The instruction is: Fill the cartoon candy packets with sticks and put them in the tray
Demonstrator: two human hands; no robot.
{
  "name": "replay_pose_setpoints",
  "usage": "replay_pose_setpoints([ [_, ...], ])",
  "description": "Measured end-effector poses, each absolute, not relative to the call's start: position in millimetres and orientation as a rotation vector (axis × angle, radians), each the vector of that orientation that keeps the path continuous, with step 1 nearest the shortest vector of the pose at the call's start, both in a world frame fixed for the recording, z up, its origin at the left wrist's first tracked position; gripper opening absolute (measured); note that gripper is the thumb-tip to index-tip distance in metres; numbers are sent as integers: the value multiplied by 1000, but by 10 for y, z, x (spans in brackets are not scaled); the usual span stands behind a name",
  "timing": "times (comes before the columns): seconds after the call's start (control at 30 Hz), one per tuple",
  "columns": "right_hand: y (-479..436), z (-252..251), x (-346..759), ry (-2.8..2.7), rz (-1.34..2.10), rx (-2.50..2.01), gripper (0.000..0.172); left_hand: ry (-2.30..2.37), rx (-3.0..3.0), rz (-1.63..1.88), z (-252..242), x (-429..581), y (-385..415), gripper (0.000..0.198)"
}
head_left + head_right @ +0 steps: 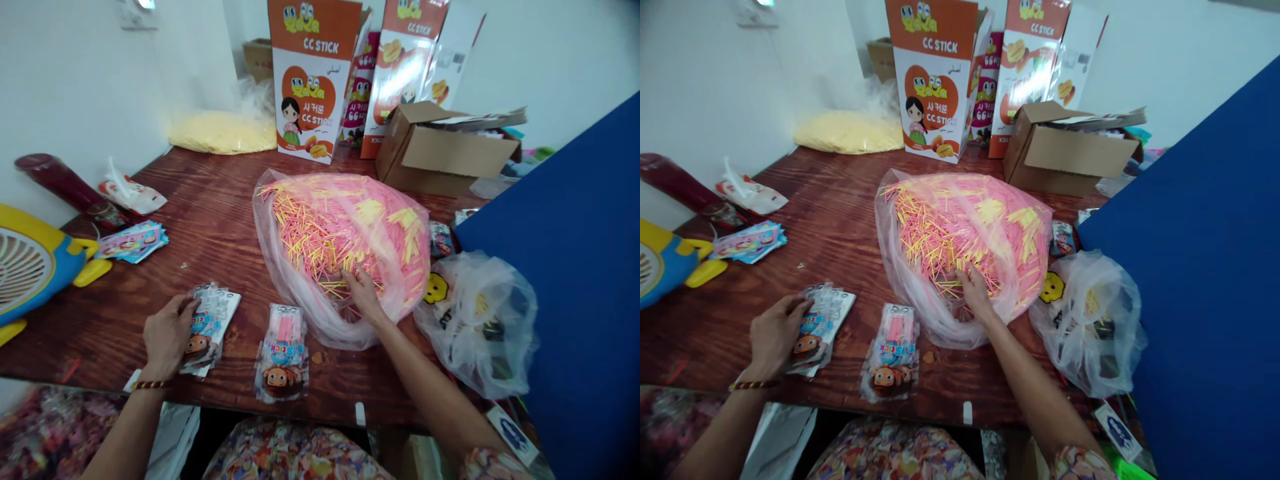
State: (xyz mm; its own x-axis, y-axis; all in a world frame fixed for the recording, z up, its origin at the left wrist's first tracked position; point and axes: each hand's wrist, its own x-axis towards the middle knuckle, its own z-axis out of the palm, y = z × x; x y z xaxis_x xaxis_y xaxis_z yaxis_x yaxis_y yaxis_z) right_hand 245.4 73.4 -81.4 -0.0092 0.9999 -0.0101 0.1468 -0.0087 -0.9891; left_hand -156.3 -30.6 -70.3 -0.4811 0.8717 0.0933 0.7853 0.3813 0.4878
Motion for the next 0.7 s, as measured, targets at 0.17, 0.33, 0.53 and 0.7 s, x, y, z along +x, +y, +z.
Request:
replay_pose_setpoints([
  [0.17,658,-850,2450,-1458,1078,-1330,20,2558,1554,691,-663,-1560,-301,39],
  [0.33,668,-880,2449,-1390,1113,-1334,21,2204,1172,1159,-346,-1509,-286,30],
  [0.53,695,-851,2445,-1476,1024,-1389,23,1847,833,1377,39,-1170,-204,31],
  [0.7,787,-725,2460,-1186,1145,-1292,30,1779,1153,1298,-71,-964,-34,31],
])
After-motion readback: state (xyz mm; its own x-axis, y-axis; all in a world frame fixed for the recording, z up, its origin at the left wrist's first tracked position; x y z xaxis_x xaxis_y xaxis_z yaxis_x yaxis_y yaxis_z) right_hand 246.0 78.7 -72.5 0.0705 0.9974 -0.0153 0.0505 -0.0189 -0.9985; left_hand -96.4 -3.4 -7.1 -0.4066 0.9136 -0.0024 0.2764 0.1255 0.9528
